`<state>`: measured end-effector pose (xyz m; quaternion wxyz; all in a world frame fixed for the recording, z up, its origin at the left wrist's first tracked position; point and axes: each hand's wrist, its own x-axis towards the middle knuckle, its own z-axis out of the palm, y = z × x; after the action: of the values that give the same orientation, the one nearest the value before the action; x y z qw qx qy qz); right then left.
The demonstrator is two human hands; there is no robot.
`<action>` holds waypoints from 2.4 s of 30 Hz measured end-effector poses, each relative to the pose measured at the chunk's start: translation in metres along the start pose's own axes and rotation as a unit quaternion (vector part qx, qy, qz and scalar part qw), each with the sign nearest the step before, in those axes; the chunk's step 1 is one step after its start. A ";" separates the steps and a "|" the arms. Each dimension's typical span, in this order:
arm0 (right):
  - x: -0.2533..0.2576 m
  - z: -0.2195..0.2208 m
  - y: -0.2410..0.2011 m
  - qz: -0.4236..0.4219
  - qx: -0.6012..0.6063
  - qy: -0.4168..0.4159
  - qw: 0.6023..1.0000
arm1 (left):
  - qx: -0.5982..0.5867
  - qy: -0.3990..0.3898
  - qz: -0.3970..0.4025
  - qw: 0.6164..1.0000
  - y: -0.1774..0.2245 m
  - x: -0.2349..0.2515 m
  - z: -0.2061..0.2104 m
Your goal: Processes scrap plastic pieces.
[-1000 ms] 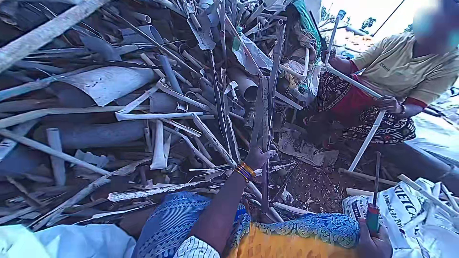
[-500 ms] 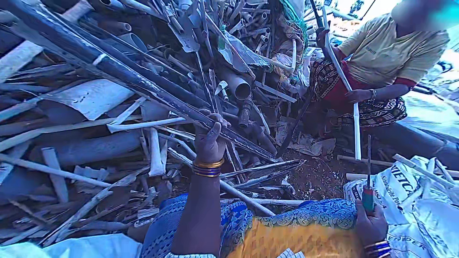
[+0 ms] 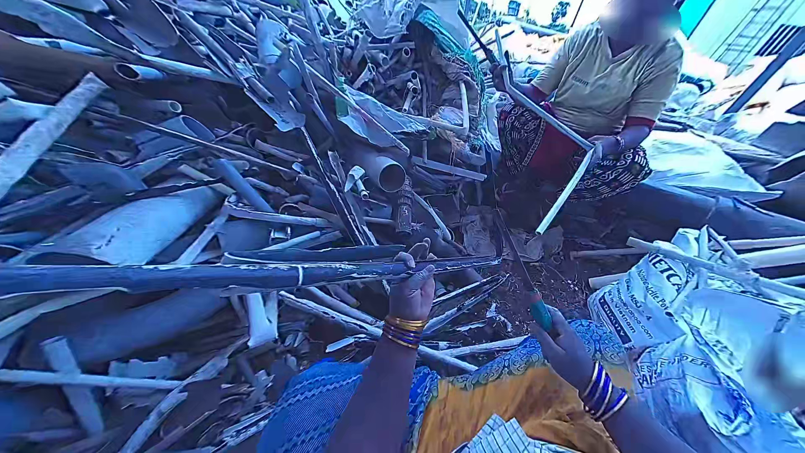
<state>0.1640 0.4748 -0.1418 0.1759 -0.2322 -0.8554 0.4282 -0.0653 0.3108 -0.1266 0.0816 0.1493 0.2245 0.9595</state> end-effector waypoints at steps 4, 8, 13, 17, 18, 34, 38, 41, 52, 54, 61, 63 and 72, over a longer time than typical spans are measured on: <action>-0.007 0.015 -0.016 0.053 -0.022 -0.138 0.989 | -0.009 -0.068 -0.006 0.998 0.001 -0.013 -0.010; -0.026 0.029 -0.022 -0.022 -0.094 -0.117 0.988 | -0.019 -0.154 0.034 0.987 0.013 -0.007 -0.006; -0.017 0.028 -0.016 0.058 -0.197 -0.100 0.974 | -0.028 -0.125 0.051 0.990 0.004 -0.014 0.003; -0.040 0.046 -0.020 -0.083 -0.221 -0.028 0.971 | 0.012 -0.050 0.062 0.997 -0.002 -0.015 0.005; -0.040 0.049 -0.015 -0.129 -0.229 0.004 0.965 | 0.016 -0.038 0.062 0.997 -0.001 -0.014 0.006; -0.032 0.046 -0.001 -0.185 -0.264 0.065 0.944 | -0.048 0.034 0.072 0.996 0.018 -0.007 0.014; -0.022 0.035 -0.007 -0.040 -0.243 -0.010 0.969 | -0.050 0.064 0.073 0.994 0.020 -0.009 0.019; -0.030 0.042 -0.005 -0.160 -0.238 0.043 0.957 | -0.051 0.064 0.071 0.994 0.019 -0.009 0.019; -0.020 0.024 -0.003 -0.052 -0.231 -0.029 0.971 | -0.028 0.055 0.035 0.998 0.024 -0.007 0.016; -0.002 0.011 0.000 0.069 -0.236 -0.083 0.966 | -0.017 0.040 0.031 0.999 0.026 -0.009 0.018; 0.022 -0.025 0.007 0.183 -0.309 -0.135 0.923 | 0.033 0.037 -0.014 0.999 0.038 -0.011 0.023; 0.025 -0.035 0.002 0.153 -0.346 -0.147 0.914 | 0.025 0.057 -0.005 0.998 0.044 -0.008 0.021; 0.033 -0.064 -0.009 0.148 -0.311 -0.156 0.926 | -0.015 -0.164 0.016 0.986 0.064 0.004 -0.006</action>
<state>0.1662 0.5305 -0.0945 -0.1064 -0.3299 -0.9181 0.1924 -0.0766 0.2526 -0.1012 0.1042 0.3069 0.1910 0.9265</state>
